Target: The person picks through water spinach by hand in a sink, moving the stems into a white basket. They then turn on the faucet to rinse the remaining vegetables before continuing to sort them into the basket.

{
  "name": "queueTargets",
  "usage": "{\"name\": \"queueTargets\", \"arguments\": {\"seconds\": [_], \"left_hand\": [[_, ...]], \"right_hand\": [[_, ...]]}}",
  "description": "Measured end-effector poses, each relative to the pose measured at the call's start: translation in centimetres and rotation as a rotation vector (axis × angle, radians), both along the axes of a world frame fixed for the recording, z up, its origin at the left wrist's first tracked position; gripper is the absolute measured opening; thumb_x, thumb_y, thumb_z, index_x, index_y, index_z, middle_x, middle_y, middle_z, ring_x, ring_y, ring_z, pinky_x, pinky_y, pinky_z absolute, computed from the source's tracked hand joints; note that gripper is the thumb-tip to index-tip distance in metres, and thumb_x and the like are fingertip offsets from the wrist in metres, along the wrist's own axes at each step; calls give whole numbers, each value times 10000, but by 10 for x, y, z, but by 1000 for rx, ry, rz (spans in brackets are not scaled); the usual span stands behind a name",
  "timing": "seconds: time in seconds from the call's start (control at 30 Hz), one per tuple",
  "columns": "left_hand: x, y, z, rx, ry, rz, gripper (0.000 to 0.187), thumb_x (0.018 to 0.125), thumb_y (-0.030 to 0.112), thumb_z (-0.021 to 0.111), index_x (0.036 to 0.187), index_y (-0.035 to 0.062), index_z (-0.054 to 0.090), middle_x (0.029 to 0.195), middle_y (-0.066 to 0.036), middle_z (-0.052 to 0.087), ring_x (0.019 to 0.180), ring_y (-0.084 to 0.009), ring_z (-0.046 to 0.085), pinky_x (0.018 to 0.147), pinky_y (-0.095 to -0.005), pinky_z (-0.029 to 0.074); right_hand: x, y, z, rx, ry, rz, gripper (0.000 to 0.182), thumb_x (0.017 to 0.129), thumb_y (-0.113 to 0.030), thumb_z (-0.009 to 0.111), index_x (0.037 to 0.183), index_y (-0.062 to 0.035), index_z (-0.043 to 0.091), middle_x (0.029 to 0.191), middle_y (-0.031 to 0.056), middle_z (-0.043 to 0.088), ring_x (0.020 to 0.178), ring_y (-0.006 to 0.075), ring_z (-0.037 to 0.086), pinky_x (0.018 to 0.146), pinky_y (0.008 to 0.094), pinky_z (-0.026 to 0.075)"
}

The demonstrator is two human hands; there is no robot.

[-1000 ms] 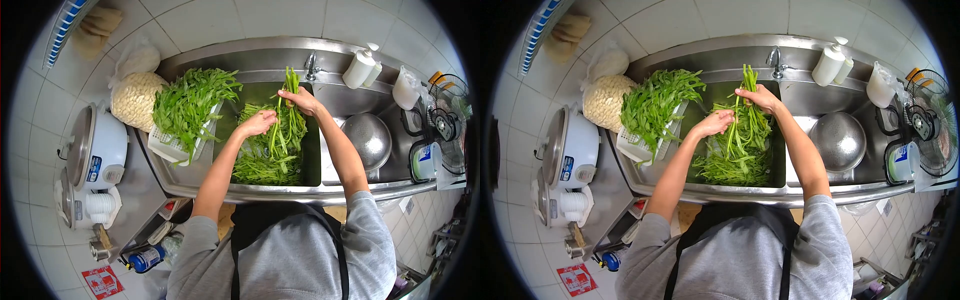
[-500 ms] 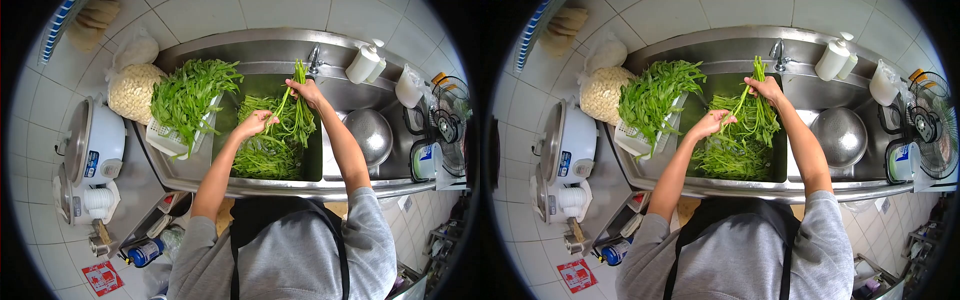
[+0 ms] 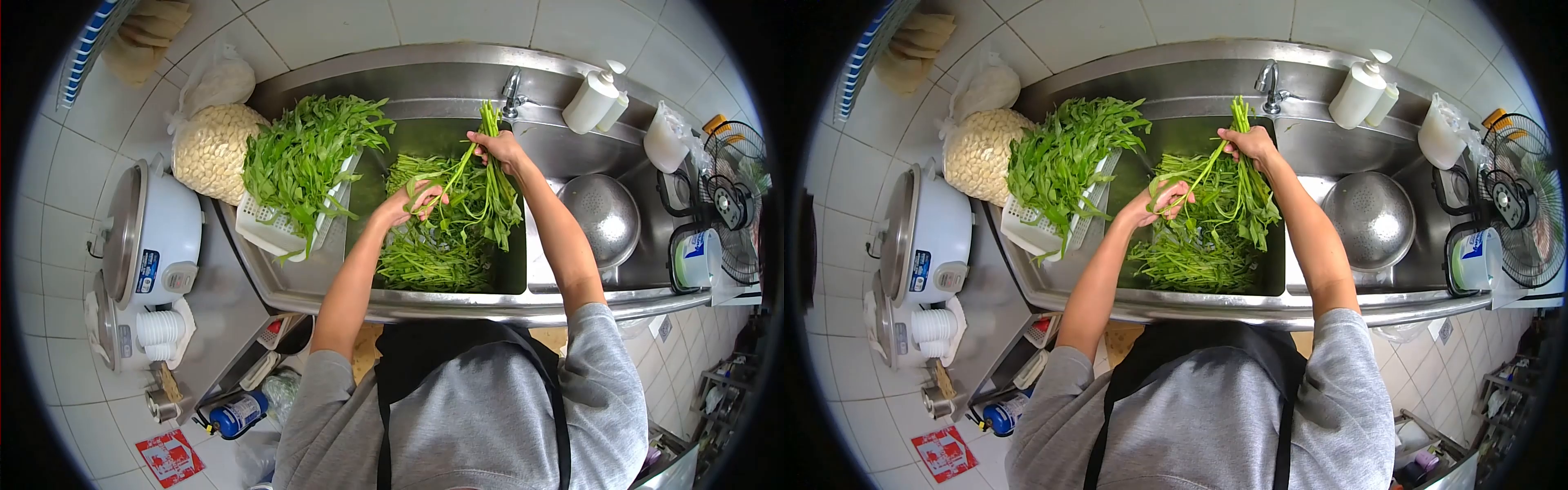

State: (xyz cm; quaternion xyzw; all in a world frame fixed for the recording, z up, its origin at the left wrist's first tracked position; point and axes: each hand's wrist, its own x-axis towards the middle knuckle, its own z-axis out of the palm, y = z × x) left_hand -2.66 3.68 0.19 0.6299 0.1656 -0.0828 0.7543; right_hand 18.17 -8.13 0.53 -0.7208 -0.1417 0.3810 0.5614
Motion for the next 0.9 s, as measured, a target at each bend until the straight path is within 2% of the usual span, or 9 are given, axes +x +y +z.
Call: {"name": "queueTargets", "arguments": {"seconds": [0.13, 0.27, 0.33, 0.4, 0.57, 0.6, 0.67, 0.8, 0.9], "left_hand": [[-2, 6, -14, 20, 40, -79, 249, 899, 286, 473, 786, 64, 479, 673, -14, 466, 489, -74, 383, 447, -231, 346], [-7, 15, -48, -11, 39, 122, 234, 904, 259, 456, 805, 51, 498, 668, -16, 465, 498, -88, 406, 470, -253, 371], [-13, 21, -71, 129, 122, 452, 223, 905, 228, 454, 829, 30, 522, 702, -25, 536, 534, -139, 479, 512, -300, 414], [-30, 30, -86, 290, 135, 493, 215, 915, 212, 430, 859, 22, 517, 737, -47, 553, 583, -149, 505, 551, -315, 427], [-61, 47, -122, 650, -73, 661, 281, 957, 253, 358, 916, 8, 488, 772, -88, 558, 636, -123, 525, 596, -307, 427], [-67, 50, -118, 719, -72, 683, 302, 960, 272, 336, 952, 10, 486, 810, -95, 568, 643, -129, 536, 608, -311, 427], [-73, 43, -97, 786, -61, 711, 327, 963, 291, 315, 987, 13, 485, 849, -102, 579, 649, -135, 547, 620, -316, 427], [-67, 15, -54, 799, -48, 640, 383, 931, 401, 393, 946, 47, 538, 821, -66, 578, 633, -119, 527, 597, -292, 420], [-57, -30, -28, 752, 85, 240, 186, 845, 248, 597, 877, 65, 609, 634, -27, 574, 621, -106, 512, 579, -284, 431]], "right_hand": [[-2, -1, 0, -7, -39, -11, 279, 757, -280, 704, 671, -38, 595, 582, 22, 565, 438, 87, 460, 420, 246, 381], [-6, -4, -5, -6, -267, 14, 296, 769, -291, 692, 676, -24, 604, 583, 28, 581, 440, 77, 459, 422, 246, 379], [-9, -7, 2, 16, -328, -17, 304, 771, -302, 689, 686, -21, 611, 579, 28, 582, 448, 78, 469, 426, 247, 383], [-16, -11, 3, 37, -388, -49, 312, 773, -312, 685, 695, -17, 617, 575, 29, 584, 455, 79, 479, 430, 247, 388], [-65, -28, -30, -63, -588, 352, 348, 769, -349, 679, 731, -7, 629, 613, 40, 596, 527, 84, 542, 508, 264, 459], [-76, -30, -30, -162, -514, 571, 362, 759, -358, 684, 871, -15, 647, 677, 87, 634, 527, 146, 569, 572, 306, 493], [-92, -28, -60, -72, -216, 692, 362, 762, -327, 690, 893, 4, 622, 672, 84, 631, 537, 122, 561, 536, 270, 478], [-90, -22, -36, -18, 63, 451, 341, 824, -268, 634, 988, 21, 557, 762, 92, 627, 577, 108, 551, 513, 238, 473], [-76, -13, -44, 118, 363, 234, 417, 837, -326, 600, 1014, 46, 536, 856, 119, 604, 651, 144, 571, 532, 263, 497]]}}
